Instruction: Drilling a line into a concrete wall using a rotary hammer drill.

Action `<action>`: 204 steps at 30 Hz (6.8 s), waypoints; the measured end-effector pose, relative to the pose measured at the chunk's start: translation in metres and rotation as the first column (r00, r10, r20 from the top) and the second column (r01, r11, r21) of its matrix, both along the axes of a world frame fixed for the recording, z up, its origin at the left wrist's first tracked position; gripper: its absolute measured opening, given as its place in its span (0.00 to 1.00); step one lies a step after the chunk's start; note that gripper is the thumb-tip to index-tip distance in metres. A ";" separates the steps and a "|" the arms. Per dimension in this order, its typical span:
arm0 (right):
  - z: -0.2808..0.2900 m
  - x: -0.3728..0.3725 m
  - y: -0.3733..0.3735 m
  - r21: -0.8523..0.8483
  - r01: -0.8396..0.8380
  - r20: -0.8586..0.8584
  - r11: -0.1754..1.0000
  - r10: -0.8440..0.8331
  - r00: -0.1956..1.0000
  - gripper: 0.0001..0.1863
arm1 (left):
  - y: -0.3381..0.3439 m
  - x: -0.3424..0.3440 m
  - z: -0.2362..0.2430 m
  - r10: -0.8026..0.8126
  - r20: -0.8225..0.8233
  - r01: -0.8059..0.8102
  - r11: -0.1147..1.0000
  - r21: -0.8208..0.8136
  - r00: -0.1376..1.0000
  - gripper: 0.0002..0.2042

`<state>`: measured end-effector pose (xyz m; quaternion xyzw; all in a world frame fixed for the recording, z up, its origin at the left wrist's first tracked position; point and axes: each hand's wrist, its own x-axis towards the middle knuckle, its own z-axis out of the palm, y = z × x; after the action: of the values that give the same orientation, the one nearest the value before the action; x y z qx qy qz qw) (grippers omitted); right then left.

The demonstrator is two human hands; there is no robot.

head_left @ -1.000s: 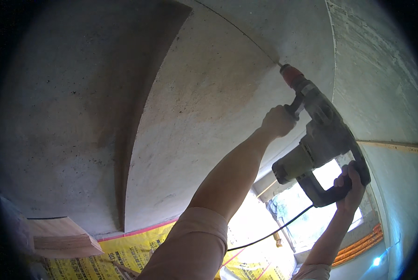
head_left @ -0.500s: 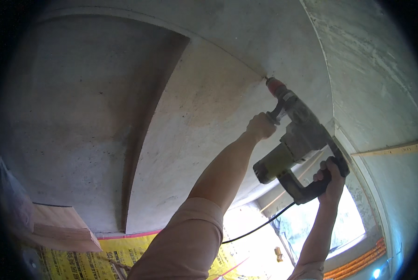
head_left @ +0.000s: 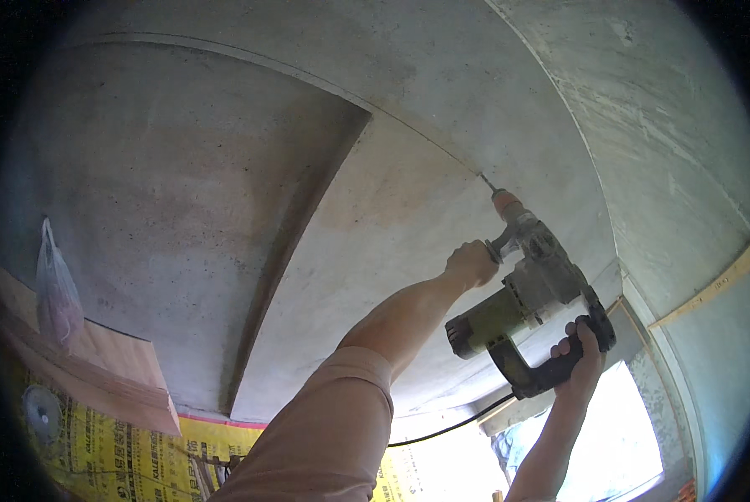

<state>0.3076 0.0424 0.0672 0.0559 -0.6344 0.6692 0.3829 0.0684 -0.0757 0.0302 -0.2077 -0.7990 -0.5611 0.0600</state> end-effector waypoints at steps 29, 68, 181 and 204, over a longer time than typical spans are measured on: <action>-0.022 0.002 -0.087 0.114 -0.278 0.012 0.954 0.279 0.960 0.08 | -0.131 -0.048 -0.055 -0.123 -0.129 0.178 0.676 0.715 0.984 0.16; 0.014 0.011 -0.111 0.289 -0.136 -0.001 0.948 0.143 0.990 0.03 | -0.104 -0.027 -0.027 0.191 -0.413 -0.048 0.942 0.331 0.890 0.10; 0.031 0.016 -0.141 0.623 0.295 -0.224 0.725 -0.197 0.955 0.08 | -0.062 -0.038 0.004 0.045 -0.487 0.313 0.713 0.628 0.872 0.06; 0.039 0.009 -0.160 0.606 0.349 -0.223 0.715 -0.269 0.937 0.08 | -0.064 -0.042 0.012 0.043 -0.496 0.359 0.638 0.682 0.867 0.06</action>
<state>0.3164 -0.1178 0.1066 0.1150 -0.7995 0.3362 0.4843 0.0266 -0.1394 0.0423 -0.3639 -0.4303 -0.7769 0.2808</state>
